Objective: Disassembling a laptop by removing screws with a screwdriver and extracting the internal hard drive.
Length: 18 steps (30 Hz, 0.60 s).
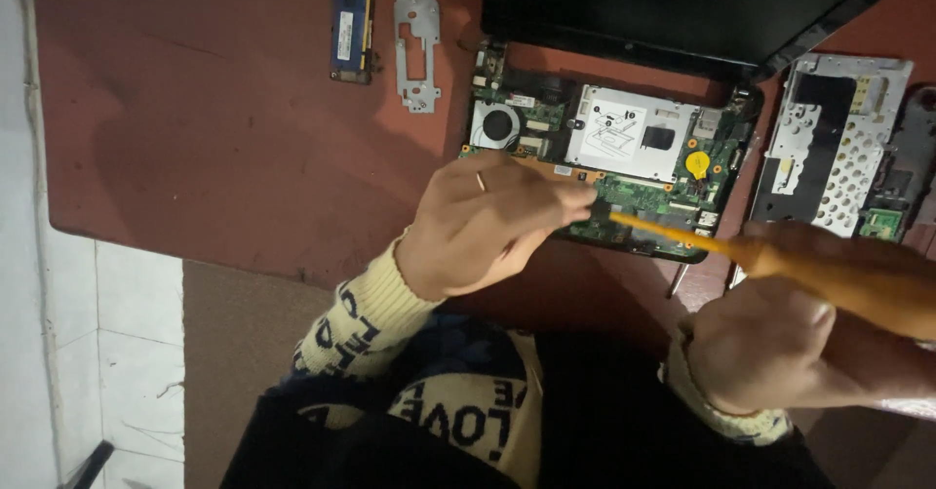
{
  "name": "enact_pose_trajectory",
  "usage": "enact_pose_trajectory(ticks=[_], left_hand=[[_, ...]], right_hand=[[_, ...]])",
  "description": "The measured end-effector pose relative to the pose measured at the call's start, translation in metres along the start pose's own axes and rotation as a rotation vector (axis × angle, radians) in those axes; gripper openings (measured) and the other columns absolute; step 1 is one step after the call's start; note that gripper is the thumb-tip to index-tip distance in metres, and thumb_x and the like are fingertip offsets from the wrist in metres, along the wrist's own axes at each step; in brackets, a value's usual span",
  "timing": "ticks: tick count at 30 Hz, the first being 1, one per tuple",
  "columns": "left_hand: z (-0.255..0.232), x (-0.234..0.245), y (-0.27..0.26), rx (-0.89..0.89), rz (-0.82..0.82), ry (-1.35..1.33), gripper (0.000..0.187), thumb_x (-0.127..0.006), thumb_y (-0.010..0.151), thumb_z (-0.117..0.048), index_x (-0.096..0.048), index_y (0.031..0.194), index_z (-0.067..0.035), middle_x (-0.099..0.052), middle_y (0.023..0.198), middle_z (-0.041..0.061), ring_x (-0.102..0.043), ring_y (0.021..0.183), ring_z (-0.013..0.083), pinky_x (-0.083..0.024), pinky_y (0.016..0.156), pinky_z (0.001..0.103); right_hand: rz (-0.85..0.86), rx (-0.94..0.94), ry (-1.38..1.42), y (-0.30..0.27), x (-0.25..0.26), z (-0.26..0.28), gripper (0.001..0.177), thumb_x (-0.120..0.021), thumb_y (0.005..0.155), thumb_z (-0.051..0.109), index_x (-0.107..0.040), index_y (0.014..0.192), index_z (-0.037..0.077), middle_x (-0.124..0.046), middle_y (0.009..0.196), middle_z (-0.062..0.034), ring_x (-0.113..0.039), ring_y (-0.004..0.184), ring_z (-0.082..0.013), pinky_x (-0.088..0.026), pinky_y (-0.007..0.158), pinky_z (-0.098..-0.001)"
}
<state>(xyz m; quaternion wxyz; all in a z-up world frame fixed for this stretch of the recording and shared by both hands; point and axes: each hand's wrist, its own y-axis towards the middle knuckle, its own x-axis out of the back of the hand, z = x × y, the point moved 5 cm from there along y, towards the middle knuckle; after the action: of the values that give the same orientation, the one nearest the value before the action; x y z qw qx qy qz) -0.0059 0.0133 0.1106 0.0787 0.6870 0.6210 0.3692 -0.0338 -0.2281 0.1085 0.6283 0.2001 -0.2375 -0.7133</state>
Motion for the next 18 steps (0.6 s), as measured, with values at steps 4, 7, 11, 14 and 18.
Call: enact_pose_trajectory(ticks=[4, 7, 11, 14, 18], left_hand=[[0.013, -0.013, 0.002, 0.041, 0.007, 0.110, 0.056, -0.092, 0.082, -0.017, -0.055, 0.122, -0.010, -0.067, 0.123, -0.001, -0.062, 0.077, 0.0114, -0.053, 0.078, 0.028], [0.037, -0.040, 0.001, 0.198, 0.192, 0.222, 0.064, -0.090, 0.082, -0.037, -0.054, 0.130, -0.014, -0.054, 0.140, -0.001, -0.062, 0.111, 0.0179, -0.047, 0.100, 0.038], [0.064, -0.098, -0.016, 0.089, 0.423, 0.385, 0.056, -0.064, 0.098, -0.047, -0.052, 0.140, -0.012, -0.035, 0.153, 0.003, -0.039, 0.141, 0.0288, -0.035, 0.118, 0.053], [0.063, -0.115, -0.017, 0.096, 0.485, 0.351, 0.061, -0.063, 0.095, -0.048, -0.055, 0.138, -0.005, -0.035, 0.154, 0.008, -0.019, 0.146, 0.0282, -0.021, 0.121, 0.055], [0.062, -0.110, -0.015, 0.150, 0.480, 0.291, 0.055, -0.066, 0.094, -0.038, -0.058, 0.136, -0.004, -0.037, 0.152, 0.005, -0.022, 0.145, 0.0253, -0.021, 0.121, 0.053]], right_hand=[[-0.116, 0.023, -0.141, -0.004, 0.021, -0.019, 0.043, -0.045, 0.109, -0.014, -0.043, 0.142, 0.014, -0.048, 0.125, -0.0198, -0.052, 0.105, -0.0357, -0.052, 0.101, -0.0526], [0.035, 0.157, -0.398, 0.029, 0.027, -0.029, 0.021, -0.048, 0.112, -0.010, -0.048, 0.132, -0.003, -0.059, 0.114, -0.0290, -0.045, 0.081, -0.0300, -0.039, 0.078, -0.0430], [0.096, 0.159, -0.453, 0.028, 0.063, -0.085, 0.104, -0.055, 0.101, -0.043, -0.022, 0.155, 0.039, -0.056, 0.126, -0.0362, -0.044, 0.064, -0.0328, -0.044, 0.054, -0.0365], [0.034, 0.191, -0.688, 0.019, 0.065, -0.104, 0.101, -0.068, 0.096, -0.027, -0.014, 0.156, 0.034, -0.069, 0.110, -0.0312, -0.051, 0.059, -0.0275, -0.045, 0.047, -0.0300], [0.162, 0.069, -0.568, 0.032, 0.041, -0.091, 0.097, -0.059, 0.096, -0.037, -0.016, 0.152, 0.030, -0.060, 0.110, -0.0320, -0.050, 0.067, -0.0312, -0.041, 0.054, -0.0332]])
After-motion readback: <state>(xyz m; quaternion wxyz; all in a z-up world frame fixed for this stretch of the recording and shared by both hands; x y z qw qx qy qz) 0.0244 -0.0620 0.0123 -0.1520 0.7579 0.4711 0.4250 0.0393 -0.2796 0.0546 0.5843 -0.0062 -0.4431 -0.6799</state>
